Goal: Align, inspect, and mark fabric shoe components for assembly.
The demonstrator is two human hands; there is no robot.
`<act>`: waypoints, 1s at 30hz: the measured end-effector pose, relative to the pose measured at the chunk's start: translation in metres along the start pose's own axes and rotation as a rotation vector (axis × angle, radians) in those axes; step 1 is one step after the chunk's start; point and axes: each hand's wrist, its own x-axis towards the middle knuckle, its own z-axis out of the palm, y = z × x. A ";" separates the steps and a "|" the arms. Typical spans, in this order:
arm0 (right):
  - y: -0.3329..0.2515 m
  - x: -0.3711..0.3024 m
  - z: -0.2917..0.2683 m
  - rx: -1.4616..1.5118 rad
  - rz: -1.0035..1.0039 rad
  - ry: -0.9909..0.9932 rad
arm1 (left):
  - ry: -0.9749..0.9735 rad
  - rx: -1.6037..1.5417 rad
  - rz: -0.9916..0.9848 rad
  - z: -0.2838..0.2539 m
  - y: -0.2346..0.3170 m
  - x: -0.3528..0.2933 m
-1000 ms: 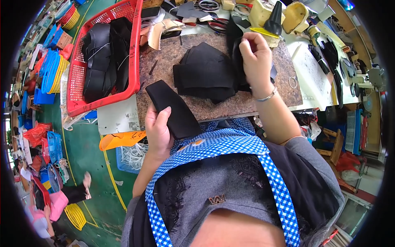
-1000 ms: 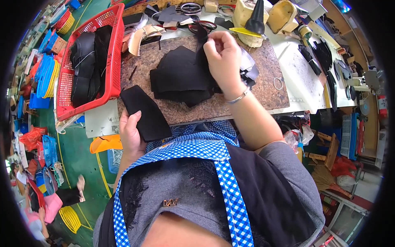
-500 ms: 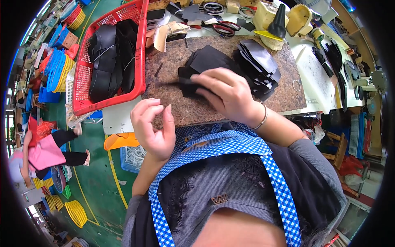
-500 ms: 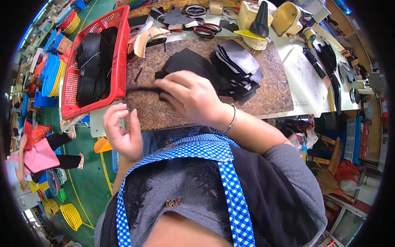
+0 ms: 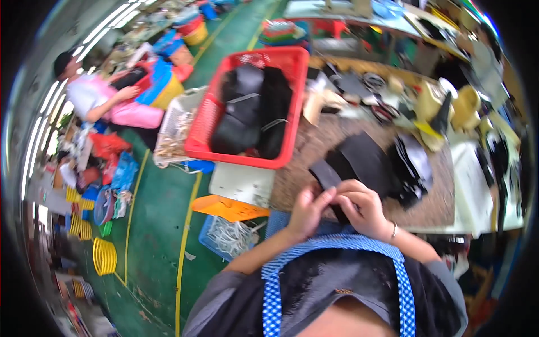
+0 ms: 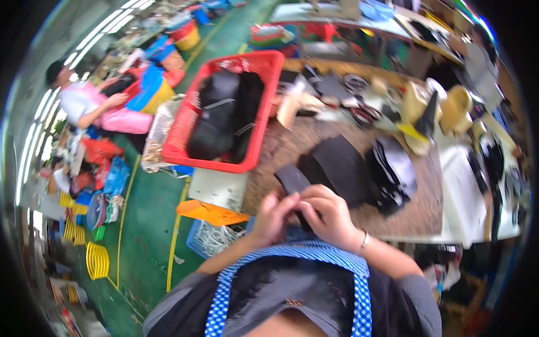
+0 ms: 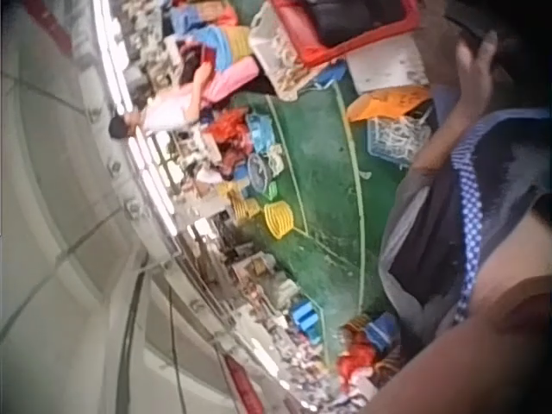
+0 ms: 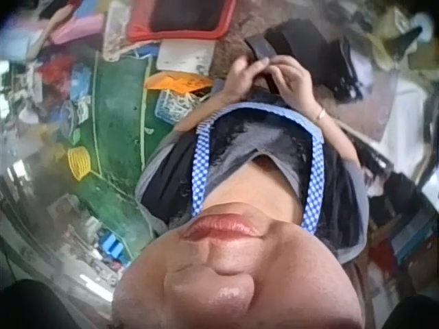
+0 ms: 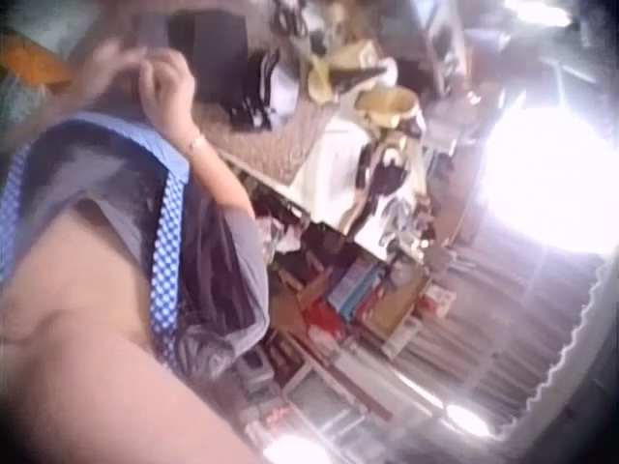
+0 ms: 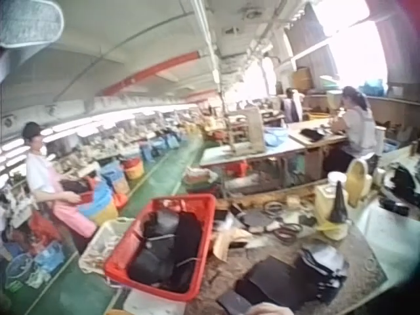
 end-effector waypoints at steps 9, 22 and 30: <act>-0.020 0.012 -0.011 -0.083 0.154 0.031 | 0.025 0.114 0.080 0.001 0.002 -0.007; 0.008 -0.001 0.006 -0.088 0.058 0.256 | 0.027 0.496 0.250 -0.002 -0.008 -0.004; 0.028 0.031 -0.050 1.082 0.951 0.826 | 0.018 -0.133 0.126 -0.018 0.023 0.001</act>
